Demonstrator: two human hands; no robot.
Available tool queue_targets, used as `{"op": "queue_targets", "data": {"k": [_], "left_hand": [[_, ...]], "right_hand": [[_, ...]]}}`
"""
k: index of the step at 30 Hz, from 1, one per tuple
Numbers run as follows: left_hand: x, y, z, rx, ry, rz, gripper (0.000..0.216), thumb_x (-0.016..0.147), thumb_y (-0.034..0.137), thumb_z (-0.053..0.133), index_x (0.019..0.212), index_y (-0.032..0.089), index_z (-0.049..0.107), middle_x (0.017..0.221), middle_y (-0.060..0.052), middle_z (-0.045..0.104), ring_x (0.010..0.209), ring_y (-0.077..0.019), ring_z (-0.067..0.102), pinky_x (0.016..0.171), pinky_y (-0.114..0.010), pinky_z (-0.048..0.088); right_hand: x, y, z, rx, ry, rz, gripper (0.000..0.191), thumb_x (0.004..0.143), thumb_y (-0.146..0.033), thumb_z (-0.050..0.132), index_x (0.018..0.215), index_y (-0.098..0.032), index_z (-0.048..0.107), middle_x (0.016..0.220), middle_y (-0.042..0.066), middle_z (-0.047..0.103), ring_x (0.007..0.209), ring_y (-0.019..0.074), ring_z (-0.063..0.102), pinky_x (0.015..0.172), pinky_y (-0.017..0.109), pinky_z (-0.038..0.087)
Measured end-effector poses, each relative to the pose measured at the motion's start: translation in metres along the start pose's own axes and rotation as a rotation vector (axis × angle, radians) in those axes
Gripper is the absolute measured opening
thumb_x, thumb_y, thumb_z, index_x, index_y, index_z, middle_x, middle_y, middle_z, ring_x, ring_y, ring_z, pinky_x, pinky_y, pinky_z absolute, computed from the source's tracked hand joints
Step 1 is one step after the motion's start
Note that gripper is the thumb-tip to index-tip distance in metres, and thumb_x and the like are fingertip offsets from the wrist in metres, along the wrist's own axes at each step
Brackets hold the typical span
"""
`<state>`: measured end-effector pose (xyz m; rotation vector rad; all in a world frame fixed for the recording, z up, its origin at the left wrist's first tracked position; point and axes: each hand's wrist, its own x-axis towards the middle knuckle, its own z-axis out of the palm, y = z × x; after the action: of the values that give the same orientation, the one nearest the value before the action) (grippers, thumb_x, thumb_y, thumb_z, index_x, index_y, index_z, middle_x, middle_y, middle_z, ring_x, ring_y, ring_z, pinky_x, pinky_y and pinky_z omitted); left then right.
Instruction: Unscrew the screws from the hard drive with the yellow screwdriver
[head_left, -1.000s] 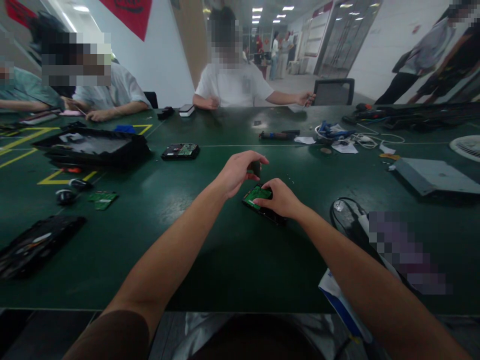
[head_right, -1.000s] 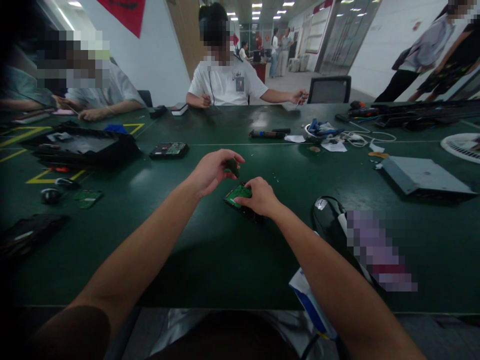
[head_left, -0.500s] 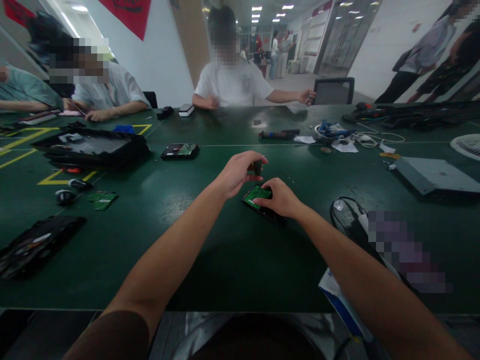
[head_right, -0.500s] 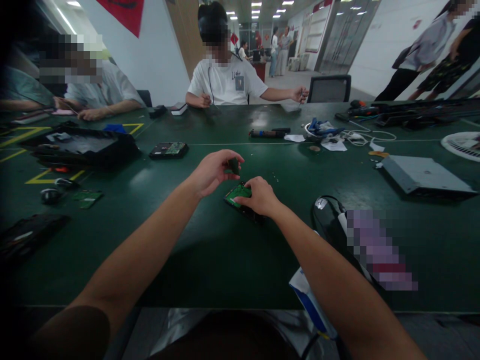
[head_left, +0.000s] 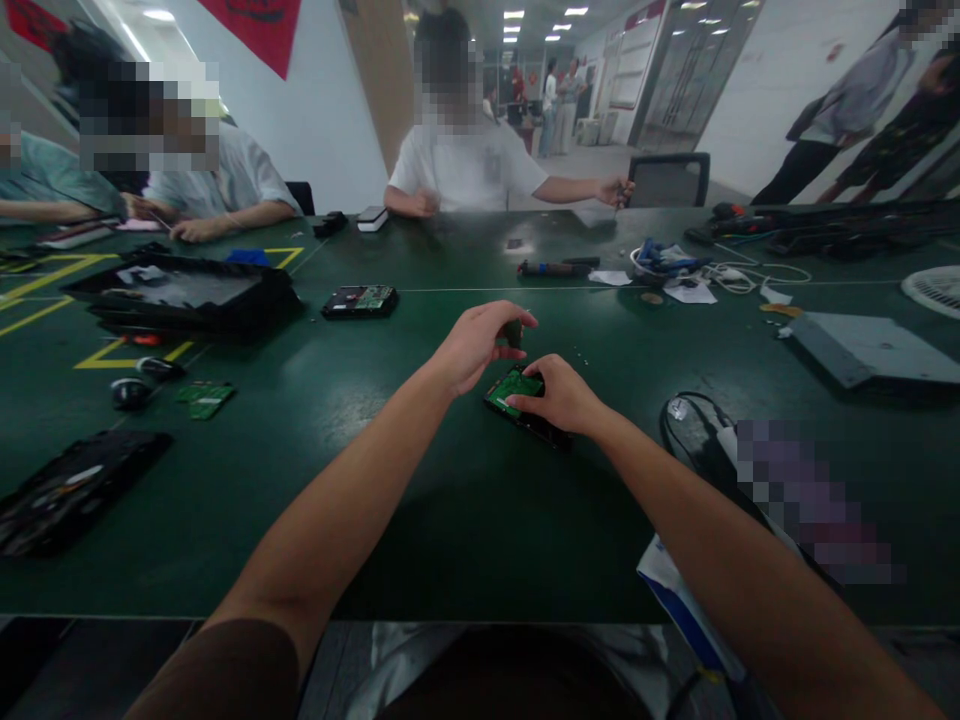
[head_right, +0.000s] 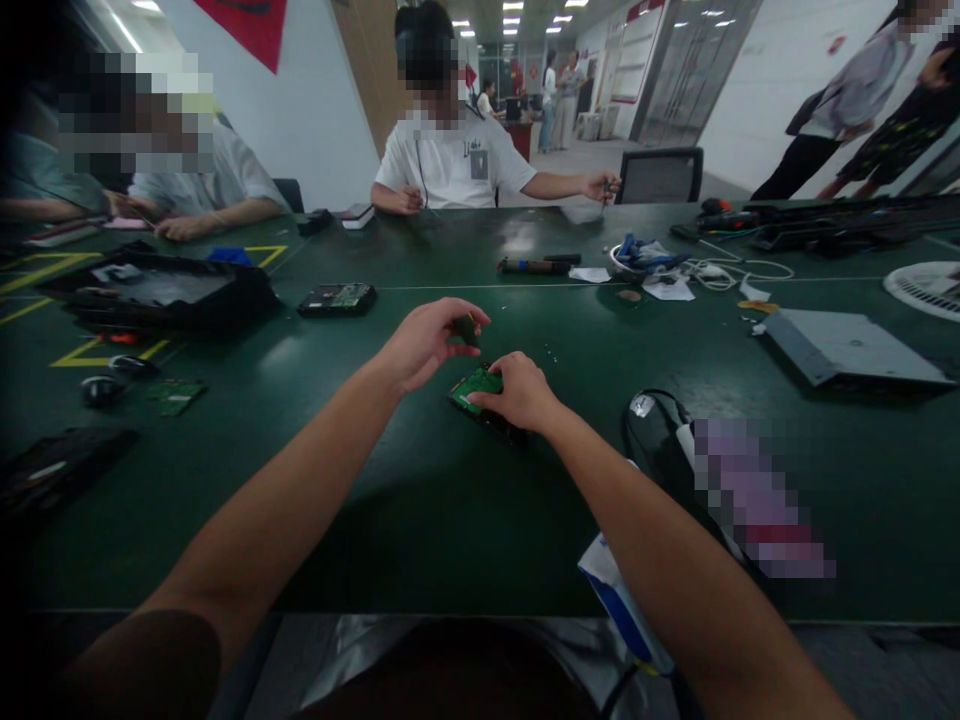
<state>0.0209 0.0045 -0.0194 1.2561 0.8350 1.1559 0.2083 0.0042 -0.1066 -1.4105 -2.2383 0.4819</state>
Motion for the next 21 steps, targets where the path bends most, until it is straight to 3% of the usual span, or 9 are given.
{"op": "queue_targets", "data": {"k": [9, 16, 21], "left_hand": [[-0.0002, -0.0014, 0.0022, -0.112, -0.034, -0.110, 0.024, 0.088, 0.038, 0.068, 0.095, 0.016, 0.066, 0.088, -0.009, 0.073, 0.090, -0.0232, 0.071, 0.075, -0.038, 0.063], [-0.0010, 0.0014, 0.0007, -0.011, 0.001, -0.049, 0.025, 0.085, 0.040, 0.069, 0.086, 0.015, 0.071, 0.094, -0.009, 0.069, 0.090, -0.0200, 0.066, 0.069, -0.029, 0.060], [-0.0009, 0.0020, 0.0001, -0.044, -0.025, -0.084, 0.025, 0.086, 0.039, 0.068, 0.091, 0.015, 0.071, 0.088, -0.008, 0.068, 0.085, -0.0202, 0.066, 0.068, -0.032, 0.061]], "right_hand": [[-0.0025, -0.0046, -0.0038, -0.007, 0.002, 0.017, 0.052, 0.083, -0.057, 0.084, 0.115, -0.018, 0.072, 0.118, 0.015, 0.068, 0.109, 0.0322, 0.065, 0.093, 0.049, 0.055], [-0.0011, -0.0025, -0.0021, -0.001, 0.005, 0.021, 0.052, 0.081, -0.059, 0.086, 0.115, -0.021, 0.074, 0.117, 0.012, 0.069, 0.108, 0.0304, 0.066, 0.093, 0.046, 0.056], [-0.0004, 0.0005, 0.0005, -0.008, 0.005, 0.008, 0.053, 0.081, -0.059, 0.085, 0.117, -0.021, 0.073, 0.118, 0.012, 0.068, 0.110, 0.0301, 0.065, 0.095, 0.047, 0.055]]}}
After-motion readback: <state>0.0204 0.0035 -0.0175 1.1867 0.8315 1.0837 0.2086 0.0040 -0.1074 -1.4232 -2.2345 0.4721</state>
